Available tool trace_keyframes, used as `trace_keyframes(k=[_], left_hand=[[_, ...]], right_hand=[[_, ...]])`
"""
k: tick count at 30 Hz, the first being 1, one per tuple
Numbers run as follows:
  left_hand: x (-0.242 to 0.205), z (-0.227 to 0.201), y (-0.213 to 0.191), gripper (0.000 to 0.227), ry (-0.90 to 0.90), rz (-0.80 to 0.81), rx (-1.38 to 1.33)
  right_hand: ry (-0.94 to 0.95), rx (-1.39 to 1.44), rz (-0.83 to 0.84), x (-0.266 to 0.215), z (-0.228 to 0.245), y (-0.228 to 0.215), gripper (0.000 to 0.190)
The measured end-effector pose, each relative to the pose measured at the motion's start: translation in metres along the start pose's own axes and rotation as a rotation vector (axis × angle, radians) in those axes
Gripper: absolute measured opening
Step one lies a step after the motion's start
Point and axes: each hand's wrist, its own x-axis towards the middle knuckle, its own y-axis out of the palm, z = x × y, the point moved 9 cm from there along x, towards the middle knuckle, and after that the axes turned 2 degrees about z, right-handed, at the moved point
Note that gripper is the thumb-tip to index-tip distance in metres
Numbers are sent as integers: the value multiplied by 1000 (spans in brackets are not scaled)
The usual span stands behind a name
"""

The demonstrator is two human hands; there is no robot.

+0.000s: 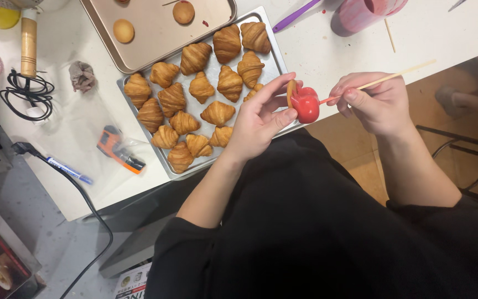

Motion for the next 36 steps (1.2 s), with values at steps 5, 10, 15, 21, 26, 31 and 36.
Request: trace_keyframes(k=[5,10,15,21,26,31,36], left_hand=[[1,5,0,64,-17,-11,-3],[-1,10,-11,61,-37,-39,-99],[-6,7,-32,62,-105,-63,-339],[-16,-3,-72,60,-145,-107,-390],[-32,1,-159,51,-100,-292,-504],[-45,22,-332,42,-130,-642,-138],[-23,0,-464,37,-53,-771,838]], right_hand=[[104,308,-21,-1,-26,-19,18],[114,510,-44,2,-44,-23,17],[130,580,-64,13,-50,-19,21],[168,557,-143,36,-63,-3,19],[191,495,-187,50,-72,12,19],[253,487,-277,58,-86,25,18],[264,420,-369,58,-96,39,15]])
